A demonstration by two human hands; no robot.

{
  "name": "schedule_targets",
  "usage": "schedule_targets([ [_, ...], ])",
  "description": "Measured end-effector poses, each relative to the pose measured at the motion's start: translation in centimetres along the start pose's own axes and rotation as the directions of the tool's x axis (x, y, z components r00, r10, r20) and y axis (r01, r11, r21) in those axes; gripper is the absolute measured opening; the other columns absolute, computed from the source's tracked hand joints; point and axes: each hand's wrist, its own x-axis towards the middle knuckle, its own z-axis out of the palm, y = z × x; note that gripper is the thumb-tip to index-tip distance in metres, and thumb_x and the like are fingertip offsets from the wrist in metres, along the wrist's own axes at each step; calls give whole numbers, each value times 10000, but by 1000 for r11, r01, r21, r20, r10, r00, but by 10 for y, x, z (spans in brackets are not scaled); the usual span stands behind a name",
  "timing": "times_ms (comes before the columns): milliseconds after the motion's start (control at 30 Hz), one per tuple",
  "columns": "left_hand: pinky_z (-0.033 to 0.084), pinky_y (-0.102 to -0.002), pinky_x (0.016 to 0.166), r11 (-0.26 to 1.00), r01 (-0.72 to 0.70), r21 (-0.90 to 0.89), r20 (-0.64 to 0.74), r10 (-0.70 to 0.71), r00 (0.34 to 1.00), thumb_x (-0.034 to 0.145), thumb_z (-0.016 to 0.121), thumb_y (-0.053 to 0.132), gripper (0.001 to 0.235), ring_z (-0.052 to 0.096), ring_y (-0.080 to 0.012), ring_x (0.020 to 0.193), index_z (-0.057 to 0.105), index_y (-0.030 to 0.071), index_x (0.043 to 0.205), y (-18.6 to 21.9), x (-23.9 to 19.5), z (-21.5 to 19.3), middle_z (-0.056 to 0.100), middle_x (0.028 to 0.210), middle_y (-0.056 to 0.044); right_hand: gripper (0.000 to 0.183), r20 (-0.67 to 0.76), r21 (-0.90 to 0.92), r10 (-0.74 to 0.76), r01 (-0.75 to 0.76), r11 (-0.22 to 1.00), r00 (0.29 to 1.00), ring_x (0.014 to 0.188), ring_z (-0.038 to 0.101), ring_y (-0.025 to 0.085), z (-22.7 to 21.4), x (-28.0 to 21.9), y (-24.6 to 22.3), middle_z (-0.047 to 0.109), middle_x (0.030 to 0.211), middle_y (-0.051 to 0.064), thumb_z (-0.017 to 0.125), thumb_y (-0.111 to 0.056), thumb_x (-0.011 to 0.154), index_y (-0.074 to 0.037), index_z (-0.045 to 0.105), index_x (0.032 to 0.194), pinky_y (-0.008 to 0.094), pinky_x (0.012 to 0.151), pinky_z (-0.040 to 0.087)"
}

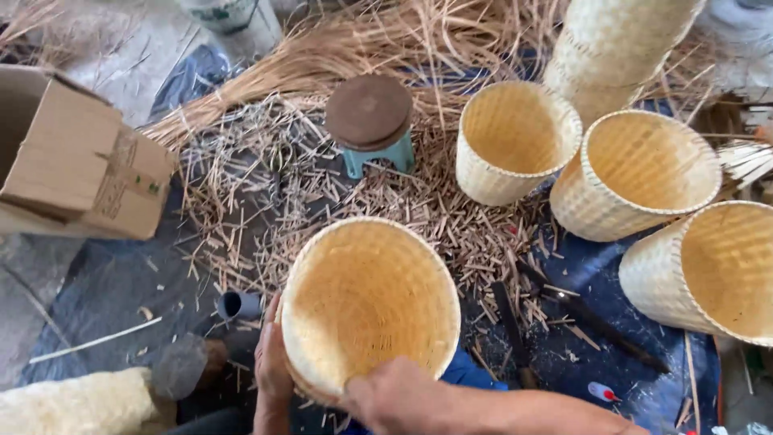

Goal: The person sits on the floor of a basket workshop and weaves bamboo baskets. They tuck and weave thin bamboo strips along the rim of a basket body, press the strips into place, pick up new strips from the floor, and set finished baskets aside with others.

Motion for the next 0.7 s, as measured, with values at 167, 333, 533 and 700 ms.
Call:
schedule_targets([
  [167, 390, -375, 1119, 989, -18, 150, -46, 25, 999, 1034, 313, 269, 600, 508, -277, 1364, 359, -27, 1554, 3, 10, 16, 518, 1514, -190, 255, -52, 165, 229, -218, 962, 972, 515, 628, 373, -32, 6, 10, 598, 605, 137, 695, -215, 984, -40, 572, 846, 481, 451, 499],
  [333, 387, -374, 1120, 991, 5, 133, -53, 2, 999, 1033, 346, 256, 586, 517, -266, 1364, 398, -47, 1532, 5, 1, 4, 525, 1518, -184, 265, -66, 89, -145, 150, 985, 987, 552, 614, 351, -2, -15, 11, 563, 619, 111, 715, -157, 1009, -32, 532, 863, 459, 554, 524],
  [533, 347, -371, 1156, 997, -50, 55, -45, 52, 998, 1032, 334, 270, 604, 471, -253, 1407, 358, -41, 1548, 2, -3, 3, 476, 1560, -164, 150, 64, 240, 27, -41, 970, 998, 520, 646, 353, -28, 15, 3, 617, 616, 125, 708, -155, 939, -53, 622, 871, 465, 482, 522],
  [700, 344, -374, 1169, 994, -73, 83, 19, 72, 997, 1043, 341, 276, 603, 477, -262, 1412, 374, -60, 1543, 4, 6, -8, 489, 1558, -182, 216, 95, 58, 36, -41, 997, 995, 554, 647, 365, 5, 4, 13, 602, 612, 139, 676, -168, 1011, -29, 577, 879, 497, 505, 519],
])
